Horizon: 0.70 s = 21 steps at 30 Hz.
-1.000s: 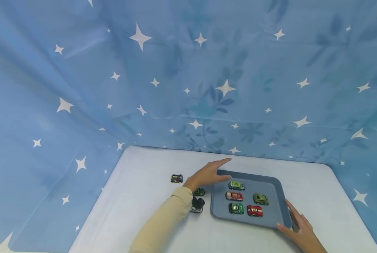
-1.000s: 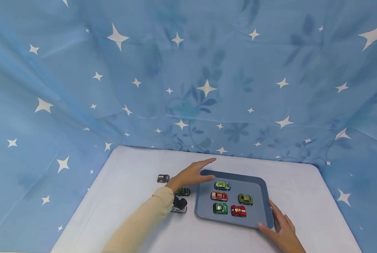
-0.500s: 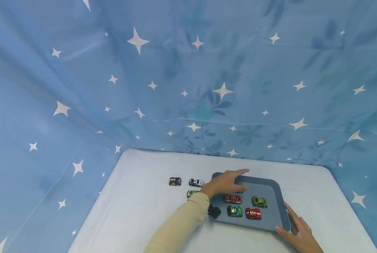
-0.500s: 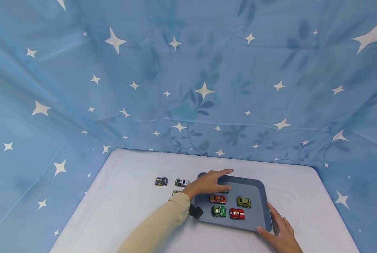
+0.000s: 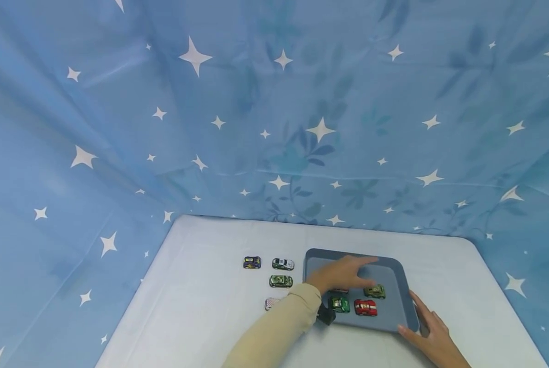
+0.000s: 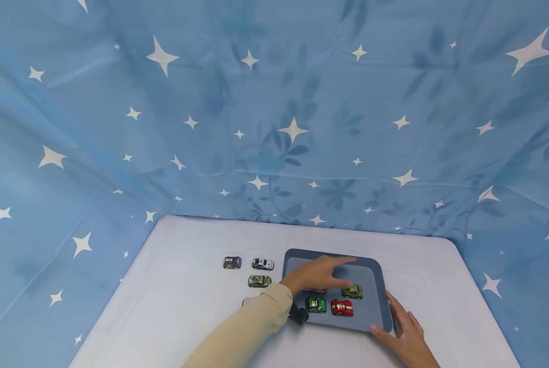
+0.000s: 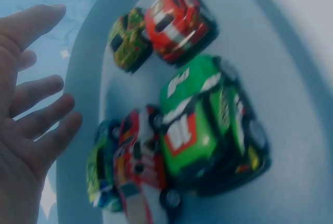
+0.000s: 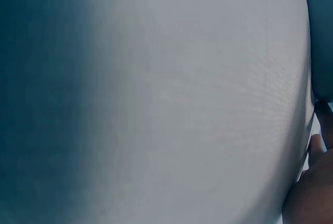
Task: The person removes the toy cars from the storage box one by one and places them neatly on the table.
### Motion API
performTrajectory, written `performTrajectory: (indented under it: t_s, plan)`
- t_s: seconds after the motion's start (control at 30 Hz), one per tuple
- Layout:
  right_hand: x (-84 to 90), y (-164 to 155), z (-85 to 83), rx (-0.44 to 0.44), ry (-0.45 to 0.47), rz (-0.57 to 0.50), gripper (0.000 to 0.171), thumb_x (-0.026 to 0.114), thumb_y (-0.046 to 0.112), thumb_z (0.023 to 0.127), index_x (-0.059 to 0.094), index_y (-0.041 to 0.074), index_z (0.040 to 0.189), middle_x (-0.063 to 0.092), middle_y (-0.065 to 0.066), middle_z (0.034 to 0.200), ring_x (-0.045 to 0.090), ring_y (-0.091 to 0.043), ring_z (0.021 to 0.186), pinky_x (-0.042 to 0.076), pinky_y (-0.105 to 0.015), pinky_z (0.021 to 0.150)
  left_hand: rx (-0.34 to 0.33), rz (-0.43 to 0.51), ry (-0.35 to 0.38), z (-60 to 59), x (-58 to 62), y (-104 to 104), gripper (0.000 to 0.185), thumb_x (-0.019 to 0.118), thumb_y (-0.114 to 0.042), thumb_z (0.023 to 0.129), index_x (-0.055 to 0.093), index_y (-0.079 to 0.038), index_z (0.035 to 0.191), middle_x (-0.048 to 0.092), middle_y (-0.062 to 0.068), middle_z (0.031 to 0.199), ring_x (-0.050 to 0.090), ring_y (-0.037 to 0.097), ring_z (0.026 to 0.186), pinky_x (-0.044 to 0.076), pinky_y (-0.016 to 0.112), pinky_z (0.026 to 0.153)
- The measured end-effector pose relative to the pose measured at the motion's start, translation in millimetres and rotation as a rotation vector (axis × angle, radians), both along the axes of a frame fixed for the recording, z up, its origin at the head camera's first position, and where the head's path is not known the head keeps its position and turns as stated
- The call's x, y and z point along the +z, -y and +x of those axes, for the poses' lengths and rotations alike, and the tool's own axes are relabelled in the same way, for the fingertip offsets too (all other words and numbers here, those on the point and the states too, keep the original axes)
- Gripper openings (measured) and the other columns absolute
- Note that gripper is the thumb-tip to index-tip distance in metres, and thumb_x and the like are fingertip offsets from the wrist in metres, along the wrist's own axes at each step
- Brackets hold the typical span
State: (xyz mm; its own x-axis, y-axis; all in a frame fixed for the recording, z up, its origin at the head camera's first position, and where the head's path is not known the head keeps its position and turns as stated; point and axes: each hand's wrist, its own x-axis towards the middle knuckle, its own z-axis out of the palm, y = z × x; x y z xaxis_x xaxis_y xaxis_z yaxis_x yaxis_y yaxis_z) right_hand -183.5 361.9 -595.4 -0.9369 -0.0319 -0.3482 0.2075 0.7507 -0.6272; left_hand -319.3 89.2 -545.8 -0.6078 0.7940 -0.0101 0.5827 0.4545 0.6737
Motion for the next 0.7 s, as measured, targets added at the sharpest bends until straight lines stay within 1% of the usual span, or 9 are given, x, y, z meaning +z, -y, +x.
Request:
performTrajectory:
  t_s: [0.1,0.23,0.4,0.47,0.7]
  plan:
    - [-0.9,0,-0.2,0.001,0.006,0.001,0.106,0.063,0.057,0.104,-0.002,0.009,0.172,0.019,-0.043,0.164,0.021,-0.068,0.148,0.005,-0.080,0.117,0.003,-0.028,0.001,4.5,-1.4,-5,0.069,0.064,-0.044,0.109,0.037,-0.026,0.169,0.049,-0.010,0.162,0.053,0.003,0.138,0.042,0.019,0.110]
    - [-1.5,0,-0.1,-0.001,-0.001,-0.007,0.106,0.063,0.056,0.103,-0.001,0.009,0.173,0.019,-0.043,0.164,0.019,-0.068,0.148,0.005,-0.081,0.117,-0.009,-0.035,-0.009,9.2,-3.2,-9,0.070,0.066,-0.042,0.108,0.039,-0.023,0.169,0.052,-0.006,0.161,0.056,0.004,0.136,0.041,0.018,0.110]
    - [-1.3,-1,-0.3,-0.006,-0.002,-0.008,0.107,0.064,0.056,0.103,-0.001,0.009,0.173,0.018,-0.042,0.164,0.019,-0.068,0.148,0.004,-0.080,0.118,-0.021,-0.071,-0.059,11.9,-6.6,-13,0.071,0.067,-0.045,0.106,0.041,-0.019,0.167,0.047,-0.010,0.163,0.047,0.002,0.144,0.036,0.017,0.114]
    - [-0.7,-1,-0.6,-0.007,0.004,-0.005,0.107,0.064,0.057,0.103,-0.001,0.009,0.173,0.017,-0.042,0.165,0.019,-0.068,0.148,0.004,-0.080,0.118,-0.019,-0.088,-0.069,12.4,-8.0,-15,0.072,0.068,-0.045,0.106,0.042,-0.019,0.167,0.047,-0.011,0.163,0.045,0.002,0.145,0.035,0.017,0.115]
    - [2.0,0,-0.4,-0.021,0.050,-0.013,0.109,0.065,0.058,0.102,-0.004,0.012,0.173,0.015,-0.041,0.166,0.010,-0.069,0.149,0.000,-0.079,0.119,0.001,-0.152,-0.098,14.6,-15.6,-23,0.070,0.070,-0.046,0.105,0.046,-0.020,0.165,0.049,-0.012,0.161,0.047,0.002,0.144,0.037,0.019,0.115]
